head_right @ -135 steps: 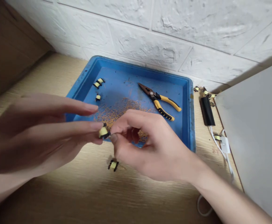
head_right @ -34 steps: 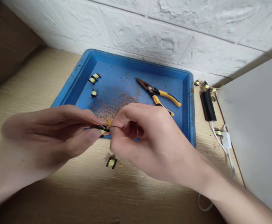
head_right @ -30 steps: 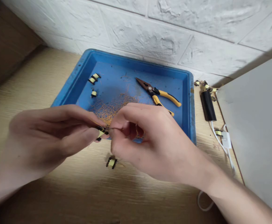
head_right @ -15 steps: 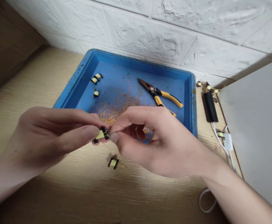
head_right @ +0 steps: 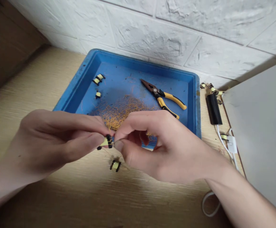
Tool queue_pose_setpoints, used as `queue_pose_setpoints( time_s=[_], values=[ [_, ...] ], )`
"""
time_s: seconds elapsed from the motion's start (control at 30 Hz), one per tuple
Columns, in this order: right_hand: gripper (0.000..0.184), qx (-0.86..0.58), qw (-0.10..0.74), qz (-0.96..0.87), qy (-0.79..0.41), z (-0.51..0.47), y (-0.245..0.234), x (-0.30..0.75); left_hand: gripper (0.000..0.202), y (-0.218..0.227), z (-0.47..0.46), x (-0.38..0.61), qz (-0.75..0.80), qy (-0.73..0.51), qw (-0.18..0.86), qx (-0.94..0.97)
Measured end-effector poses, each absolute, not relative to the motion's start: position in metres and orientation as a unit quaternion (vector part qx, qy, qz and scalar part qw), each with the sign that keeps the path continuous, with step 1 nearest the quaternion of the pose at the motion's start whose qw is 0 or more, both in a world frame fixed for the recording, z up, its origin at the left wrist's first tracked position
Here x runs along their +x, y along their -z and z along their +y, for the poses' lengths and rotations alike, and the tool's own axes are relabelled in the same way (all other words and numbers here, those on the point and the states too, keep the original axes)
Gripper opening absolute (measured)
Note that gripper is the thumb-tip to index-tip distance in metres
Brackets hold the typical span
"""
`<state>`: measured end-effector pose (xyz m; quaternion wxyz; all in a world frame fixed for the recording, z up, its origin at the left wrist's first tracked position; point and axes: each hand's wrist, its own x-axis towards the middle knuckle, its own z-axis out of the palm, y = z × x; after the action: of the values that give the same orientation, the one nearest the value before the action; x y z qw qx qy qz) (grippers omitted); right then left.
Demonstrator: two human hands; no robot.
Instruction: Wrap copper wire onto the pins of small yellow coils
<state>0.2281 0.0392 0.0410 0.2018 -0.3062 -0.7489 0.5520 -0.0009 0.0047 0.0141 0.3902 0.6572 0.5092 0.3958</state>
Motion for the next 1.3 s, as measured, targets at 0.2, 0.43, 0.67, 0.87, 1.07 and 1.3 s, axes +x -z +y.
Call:
queue_pose_setpoints(
  time_s=[0.2,0.43,0.67,0.87,1.07,1.3],
  values=[
    [0.011,-0.301,0.208,-0.734,-0.572,0.038,-0.039,0.229,0.017,-0.017,0.009,0.002,0.494,-0.407,0.468,0.609],
    [0.011,-0.287,0.220,-0.736,-0.572,0.038,-0.037,0.228,0.017,-0.015,0.009,-0.001,0.486,-0.403,0.480,0.609],
    [0.011,-0.302,0.238,-0.723,-0.574,0.038,-0.035,0.224,0.011,-0.015,0.008,-0.003,0.487,-0.393,0.448,0.639],
    [0.010,-0.303,0.239,-0.720,-0.577,0.039,-0.033,0.224,0.011,-0.017,0.007,-0.003,0.489,-0.388,0.436,0.648],
    [0.010,-0.290,0.244,-0.719,-0.583,0.039,-0.029,0.226,0.010,-0.018,0.006,-0.003,0.493,-0.394,0.433,0.644],
    [0.010,-0.292,0.240,-0.714,-0.589,0.039,-0.030,0.225,0.010,-0.019,0.005,-0.004,0.489,-0.394,0.418,0.656]
  ],
)
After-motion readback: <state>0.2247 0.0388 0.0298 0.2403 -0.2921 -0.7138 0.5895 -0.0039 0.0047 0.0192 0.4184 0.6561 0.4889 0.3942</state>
